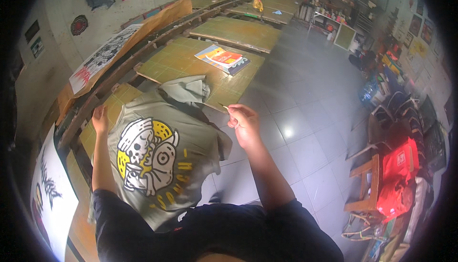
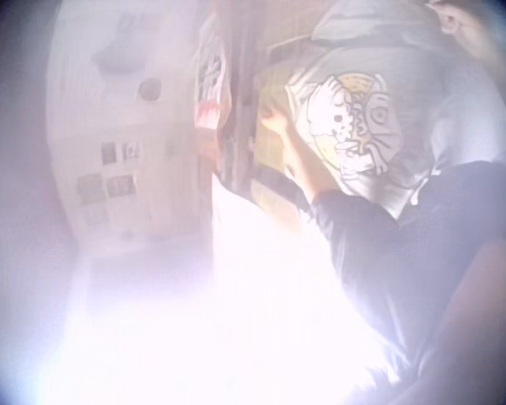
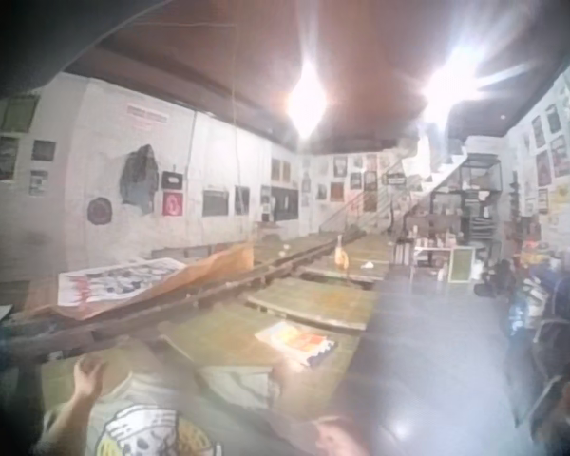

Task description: The person paints a skull graphic on a green t-shirt using a small brush. They repeatedly apply white paint to the skull's hat area, occasionally pause to walk around the room, and return to continue painting the same region.

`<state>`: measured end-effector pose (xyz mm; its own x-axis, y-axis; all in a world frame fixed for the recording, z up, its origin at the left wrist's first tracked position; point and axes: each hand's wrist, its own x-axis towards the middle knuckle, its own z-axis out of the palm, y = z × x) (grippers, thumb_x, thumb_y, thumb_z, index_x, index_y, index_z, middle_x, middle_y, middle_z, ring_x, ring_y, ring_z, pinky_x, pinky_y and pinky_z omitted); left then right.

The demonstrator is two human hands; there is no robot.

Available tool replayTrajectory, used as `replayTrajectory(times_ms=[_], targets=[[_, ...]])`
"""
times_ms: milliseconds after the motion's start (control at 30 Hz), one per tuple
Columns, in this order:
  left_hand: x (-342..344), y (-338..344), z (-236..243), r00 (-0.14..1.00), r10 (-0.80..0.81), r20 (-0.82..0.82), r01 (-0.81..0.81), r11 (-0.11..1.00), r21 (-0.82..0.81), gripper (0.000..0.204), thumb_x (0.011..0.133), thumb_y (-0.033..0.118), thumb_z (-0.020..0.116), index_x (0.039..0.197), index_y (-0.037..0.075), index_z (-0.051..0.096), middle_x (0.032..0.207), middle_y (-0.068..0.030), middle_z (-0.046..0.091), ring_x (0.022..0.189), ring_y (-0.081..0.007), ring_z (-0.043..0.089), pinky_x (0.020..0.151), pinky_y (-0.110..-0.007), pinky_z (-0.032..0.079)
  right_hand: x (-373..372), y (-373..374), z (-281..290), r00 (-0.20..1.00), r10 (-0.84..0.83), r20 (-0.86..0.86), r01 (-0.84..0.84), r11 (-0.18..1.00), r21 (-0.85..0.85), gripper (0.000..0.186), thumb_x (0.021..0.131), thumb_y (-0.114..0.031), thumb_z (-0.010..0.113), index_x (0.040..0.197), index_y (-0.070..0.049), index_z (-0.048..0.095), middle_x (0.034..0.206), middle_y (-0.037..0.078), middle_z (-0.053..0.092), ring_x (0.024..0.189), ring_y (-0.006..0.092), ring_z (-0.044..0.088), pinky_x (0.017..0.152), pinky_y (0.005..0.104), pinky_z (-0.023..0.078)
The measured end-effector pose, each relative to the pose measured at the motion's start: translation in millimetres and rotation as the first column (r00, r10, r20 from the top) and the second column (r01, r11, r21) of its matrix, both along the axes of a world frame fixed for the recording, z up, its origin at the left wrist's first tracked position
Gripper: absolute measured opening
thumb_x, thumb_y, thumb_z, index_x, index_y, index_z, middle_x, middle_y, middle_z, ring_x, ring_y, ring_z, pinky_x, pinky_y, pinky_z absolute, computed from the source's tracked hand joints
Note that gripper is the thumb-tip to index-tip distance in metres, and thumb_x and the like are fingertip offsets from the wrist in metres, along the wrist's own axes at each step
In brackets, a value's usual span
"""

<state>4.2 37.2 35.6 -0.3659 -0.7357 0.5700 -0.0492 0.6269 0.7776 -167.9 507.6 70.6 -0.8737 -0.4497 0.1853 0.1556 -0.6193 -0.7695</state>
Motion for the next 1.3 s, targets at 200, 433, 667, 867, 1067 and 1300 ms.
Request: replayTrajectory(times_ms=[200, 433, 667, 867, 1067, 1300], targets=[[77, 184, 16, 0.981, -0.042, 0.189, 0.044, 0.999, -0.005, 0.026, 0.082, 0.014, 0.063, 0.1, -0.003, 0.056, 0.091, -0.0105, 0.062, 0.087, -0.0153, 0.059, 0.077, -0.028, 0.045, 6, 63, 15, 0.984, 0.161, 0.079, -0.156, 0.986, -0.059, 0.012, 0.082, -0.01, 0.063, 0.091, -0.003, 0.062, 0.069, 0.001, 0.054, 0.058, 0.009, 0.045, 0.055, 0.0254, 0.035], [182, 355, -40, 0.972, 0.198, 0.126, -0.208, 0.975, 0.078, 0.03, 0.078, 0.012, 0.066, 0.104, 0.0, 0.056, 0.098, -0.0096, 0.061, 0.087, -0.0191, 0.058, 0.078, -0.031, 0.044, 21, 108, -2, 0.916, 0.394, 0.08, -0.397, 0.918, 0.02, 0.014, 0.084, -0.011, 0.059, 0.096, -0.004, 0.064, 0.063, -0.001, 0.049, 0.058, 0.0089, 0.042, 0.054, 0.0238, 0.032], [320, 503, -46, 0.829, 0.514, 0.22, -0.55, 0.819, 0.164, 0.033, 0.077, 0.014, 0.068, 0.104, 0.0, 0.056, 0.1, -0.0088, 0.06, 0.088, -0.018, 0.058, 0.08, -0.031, 0.043, 64, 93, -49, 0.725, 0.661, 0.197, -0.681, 0.73, 0.056, 0.012, 0.085, -0.014, 0.058, 0.093, -0.005, 0.061, 0.066, -0.004, 0.048, 0.058, 0.0068, 0.041, 0.058, 0.024, 0.034], [452, 574, -75, 0.521, 0.807, 0.279, -0.829, 0.401, 0.389, 0.032, 0.084, 0.023, 0.062, 0.103, -0.001, 0.056, 0.094, -0.01, 0.062, 0.085, -0.0186, 0.06, 0.074, -0.03, 0.044, 149, 49, -60, 0.576, 0.779, 0.247, -0.814, 0.574, 0.086, 0.013, 0.087, -0.016, 0.057, 0.093, -0.006, 0.06, 0.067, -0.003, 0.049, 0.06, 0.0084, 0.045, 0.059, 0.0253, 0.037], [499, 558, -90, 0.554, 0.767, 0.324, -0.83, 0.479, 0.287, 0.03, 0.083, 0.021, 0.063, 0.103, -0.001, 0.056, 0.097, -0.0103, 0.061, 0.086, -0.0174, 0.06, 0.074, -0.03, 0.045, 235, -8, -53, 0.499, 0.821, 0.276, -0.85, 0.526, -0.027, 0.015, 0.086, -0.02, 0.059, 0.09, -0.005, 0.06, 0.068, -0.001, 0.054, 0.059, 0.009, 0.049, 0.057, 0.0258, 0.039], [533, 509, -86, 0.607, 0.712, 0.353, -0.793, 0.571, 0.212, 0.026, 0.084, 0.017, 0.061, 0.101, -0.001, 0.057, 0.096, -0.0101, 0.061, 0.087, -0.0177, 0.059, 0.079, -0.034, 0.044, 310, -49, -35, 0.428, 0.848, 0.314, -0.874, 0.476, -0.095, 0.019, 0.087, -0.028, 0.058, 0.084, -0.009, 0.058, 0.064, -0.004, 0.05, 0.055, 0.0075, 0.045, 0.057, 0.0239, 0.036]])
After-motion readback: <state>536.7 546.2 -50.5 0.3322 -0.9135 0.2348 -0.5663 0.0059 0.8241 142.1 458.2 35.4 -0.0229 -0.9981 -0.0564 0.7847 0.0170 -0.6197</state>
